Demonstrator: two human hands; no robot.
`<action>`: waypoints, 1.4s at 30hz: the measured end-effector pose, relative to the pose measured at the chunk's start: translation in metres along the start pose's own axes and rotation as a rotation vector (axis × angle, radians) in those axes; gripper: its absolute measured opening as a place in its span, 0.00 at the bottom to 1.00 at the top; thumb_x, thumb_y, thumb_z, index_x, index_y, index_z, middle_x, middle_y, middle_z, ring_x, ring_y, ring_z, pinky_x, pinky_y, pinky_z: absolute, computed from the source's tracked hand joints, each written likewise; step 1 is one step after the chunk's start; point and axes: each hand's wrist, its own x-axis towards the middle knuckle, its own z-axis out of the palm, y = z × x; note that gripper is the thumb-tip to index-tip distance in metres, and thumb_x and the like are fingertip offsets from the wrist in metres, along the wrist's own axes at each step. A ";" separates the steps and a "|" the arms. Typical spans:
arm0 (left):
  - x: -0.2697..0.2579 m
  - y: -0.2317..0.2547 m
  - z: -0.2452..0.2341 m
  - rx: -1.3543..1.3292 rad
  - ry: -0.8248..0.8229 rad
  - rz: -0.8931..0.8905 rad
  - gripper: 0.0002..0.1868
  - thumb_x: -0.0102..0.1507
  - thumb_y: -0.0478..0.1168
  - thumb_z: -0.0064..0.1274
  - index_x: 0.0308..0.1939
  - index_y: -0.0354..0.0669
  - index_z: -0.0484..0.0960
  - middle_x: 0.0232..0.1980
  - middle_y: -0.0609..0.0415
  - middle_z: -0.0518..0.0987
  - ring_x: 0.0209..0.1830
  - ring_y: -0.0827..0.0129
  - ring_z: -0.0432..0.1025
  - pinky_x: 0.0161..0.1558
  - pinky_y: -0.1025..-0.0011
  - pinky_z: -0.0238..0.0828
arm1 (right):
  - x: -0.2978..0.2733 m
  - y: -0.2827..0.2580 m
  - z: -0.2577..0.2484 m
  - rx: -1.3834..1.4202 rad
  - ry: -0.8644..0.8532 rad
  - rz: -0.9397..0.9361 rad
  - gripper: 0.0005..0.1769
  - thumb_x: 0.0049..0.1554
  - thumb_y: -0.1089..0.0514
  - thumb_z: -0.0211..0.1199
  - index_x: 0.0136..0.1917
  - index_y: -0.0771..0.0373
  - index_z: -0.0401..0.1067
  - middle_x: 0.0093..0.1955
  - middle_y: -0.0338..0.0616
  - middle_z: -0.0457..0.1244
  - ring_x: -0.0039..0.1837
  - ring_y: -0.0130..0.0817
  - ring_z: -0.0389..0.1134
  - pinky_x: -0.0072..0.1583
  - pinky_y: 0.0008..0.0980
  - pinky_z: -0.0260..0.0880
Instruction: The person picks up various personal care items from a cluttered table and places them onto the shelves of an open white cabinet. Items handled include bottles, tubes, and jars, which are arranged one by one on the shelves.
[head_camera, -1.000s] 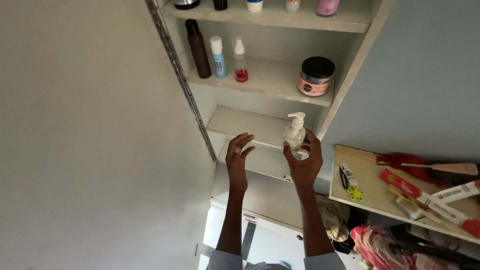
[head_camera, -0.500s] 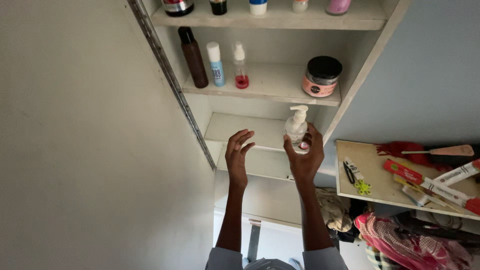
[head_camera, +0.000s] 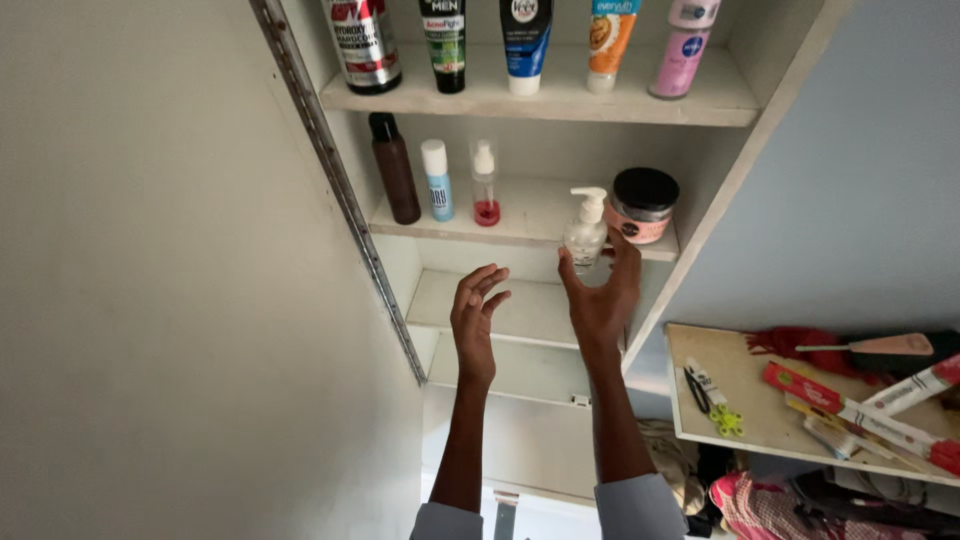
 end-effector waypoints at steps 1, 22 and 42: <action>0.003 -0.001 -0.001 -0.007 0.002 -0.004 0.31 0.71 0.55 0.39 0.68 0.34 0.70 0.66 0.41 0.76 0.71 0.59 0.68 0.67 0.60 0.67 | 0.002 0.002 0.004 -0.020 0.018 -0.034 0.37 0.52 0.56 0.81 0.68 0.67 0.67 0.59 0.51 0.65 0.58 0.44 0.68 0.59 0.43 0.68; 0.027 -0.012 -0.027 -0.022 -0.012 -0.043 0.30 0.71 0.55 0.40 0.67 0.34 0.70 0.65 0.41 0.77 0.70 0.59 0.69 0.66 0.59 0.67 | 0.003 0.009 0.044 -0.266 0.050 0.043 0.39 0.55 0.46 0.78 0.69 0.64 0.61 0.64 0.49 0.63 0.69 0.49 0.58 0.71 0.57 0.50; 0.023 -0.013 -0.033 -0.003 0.022 -0.056 0.30 0.71 0.55 0.40 0.66 0.34 0.71 0.64 0.42 0.77 0.69 0.60 0.70 0.65 0.60 0.68 | 0.013 -0.006 0.052 -0.287 0.033 0.152 0.48 0.54 0.47 0.77 0.77 0.63 0.54 0.69 0.42 0.63 0.71 0.50 0.53 0.70 0.55 0.43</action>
